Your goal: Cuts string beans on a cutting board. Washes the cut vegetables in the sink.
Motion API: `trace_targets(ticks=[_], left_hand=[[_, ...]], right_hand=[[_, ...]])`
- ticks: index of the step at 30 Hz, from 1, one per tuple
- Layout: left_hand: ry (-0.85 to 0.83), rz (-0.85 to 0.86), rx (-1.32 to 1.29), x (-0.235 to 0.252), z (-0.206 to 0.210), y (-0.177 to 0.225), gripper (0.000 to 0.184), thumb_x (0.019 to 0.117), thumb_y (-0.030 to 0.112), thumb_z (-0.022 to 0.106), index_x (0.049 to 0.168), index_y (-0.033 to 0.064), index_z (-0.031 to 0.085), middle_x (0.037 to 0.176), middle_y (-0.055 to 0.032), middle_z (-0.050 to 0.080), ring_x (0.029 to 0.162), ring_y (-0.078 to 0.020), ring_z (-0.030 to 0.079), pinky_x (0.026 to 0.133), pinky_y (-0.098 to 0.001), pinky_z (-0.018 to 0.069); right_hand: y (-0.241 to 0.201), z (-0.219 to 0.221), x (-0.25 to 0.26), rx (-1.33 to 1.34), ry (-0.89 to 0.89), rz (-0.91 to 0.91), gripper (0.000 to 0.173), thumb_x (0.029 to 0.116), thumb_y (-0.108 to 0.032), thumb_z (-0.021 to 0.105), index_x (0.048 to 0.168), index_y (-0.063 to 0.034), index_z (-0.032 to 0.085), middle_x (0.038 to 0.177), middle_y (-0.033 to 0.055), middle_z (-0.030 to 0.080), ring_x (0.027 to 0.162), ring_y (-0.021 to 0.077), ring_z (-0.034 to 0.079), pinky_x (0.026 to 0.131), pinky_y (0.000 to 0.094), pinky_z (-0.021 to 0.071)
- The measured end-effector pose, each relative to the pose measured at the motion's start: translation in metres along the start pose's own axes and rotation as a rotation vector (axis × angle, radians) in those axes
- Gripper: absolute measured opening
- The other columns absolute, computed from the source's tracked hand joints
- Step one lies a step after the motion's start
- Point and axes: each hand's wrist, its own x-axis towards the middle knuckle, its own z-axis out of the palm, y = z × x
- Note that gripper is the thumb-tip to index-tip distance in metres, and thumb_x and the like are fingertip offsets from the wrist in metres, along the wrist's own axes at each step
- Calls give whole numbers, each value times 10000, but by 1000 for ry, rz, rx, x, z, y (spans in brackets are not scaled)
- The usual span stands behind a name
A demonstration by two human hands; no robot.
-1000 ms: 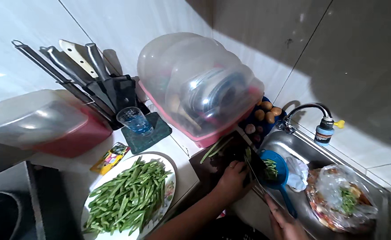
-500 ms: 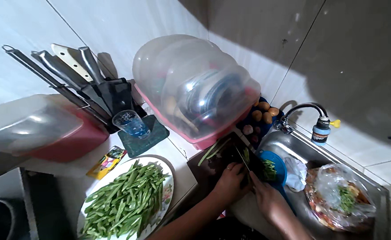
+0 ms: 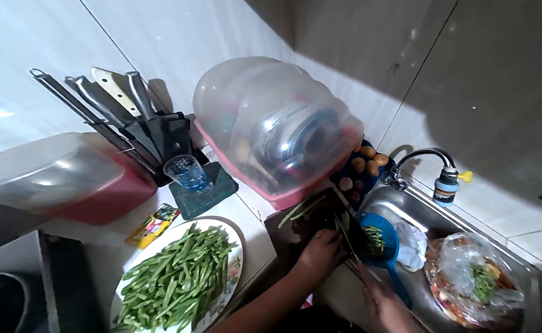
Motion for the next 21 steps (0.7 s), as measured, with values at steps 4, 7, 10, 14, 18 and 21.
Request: trace_targets(ticks=[4, 7, 10, 14, 18, 21], left_hand=[[19, -7, -60, -5, 1, 0, 339, 974, 503, 643, 1270, 353, 710, 1416, 130, 604, 1351, -70, 517, 1152, -293, 426], [31, 11, -74, -6, 3, -1, 328, 981, 487, 642, 1270, 350, 715, 1418, 123, 605, 1348, -75, 520, 1151, -292, 424], [31, 16, -73, -7, 4, -3, 312, 987, 471, 637, 1266, 356, 716, 1405, 117, 609, 1338, -80, 523, 1147, -292, 426], [35, 23, -56, -6, 0, -1, 302, 991, 465, 633, 1258, 356, 721, 1398, 118, 613, 1325, -84, 534, 1140, -299, 432], [37, 38, -53, -6, 1, -1, 265, 989, 429, 641, 1219, 340, 738, 1373, 118, 628, 1305, -81, 546, 1136, -296, 430], [32, 40, -51, -7, -1, 0, 272, 992, 430, 638, 1236, 352, 730, 1387, 130, 619, 1315, -73, 538, 1139, -299, 431]], right_hand=[[-43, -42, -31, -30, -52, 8, 532, 1097, -339, 375, 1621, -356, 284, 1173, 54, 710, 932, 208, 725, 795, 464, 622], [-48, -49, -38, -60, -50, 7, 530, 1095, -331, 380, 1617, -361, 294, 1173, 59, 704, 930, 213, 723, 787, 464, 622], [-55, -60, -41, -72, -92, 9, 544, 1095, -317, 372, 1623, -388, 261, 1174, 77, 701, 926, 234, 724, 785, 480, 619], [-49, -51, -37, -101, -90, -16, 542, 1097, -327, 366, 1623, -389, 252, 1156, 64, 711, 901, 230, 729, 761, 477, 622], [-43, -29, -23, -116, -85, -14, 596, 1082, -295, 379, 1634, -402, 182, 1125, 107, 689, 833, 258, 720, 694, 498, 617], [-13, 24, 3, -118, 8, 33, 651, 1045, -311, 440, 1630, -420, 176, 1131, 70, 683, 826, 205, 711, 677, 457, 625]])
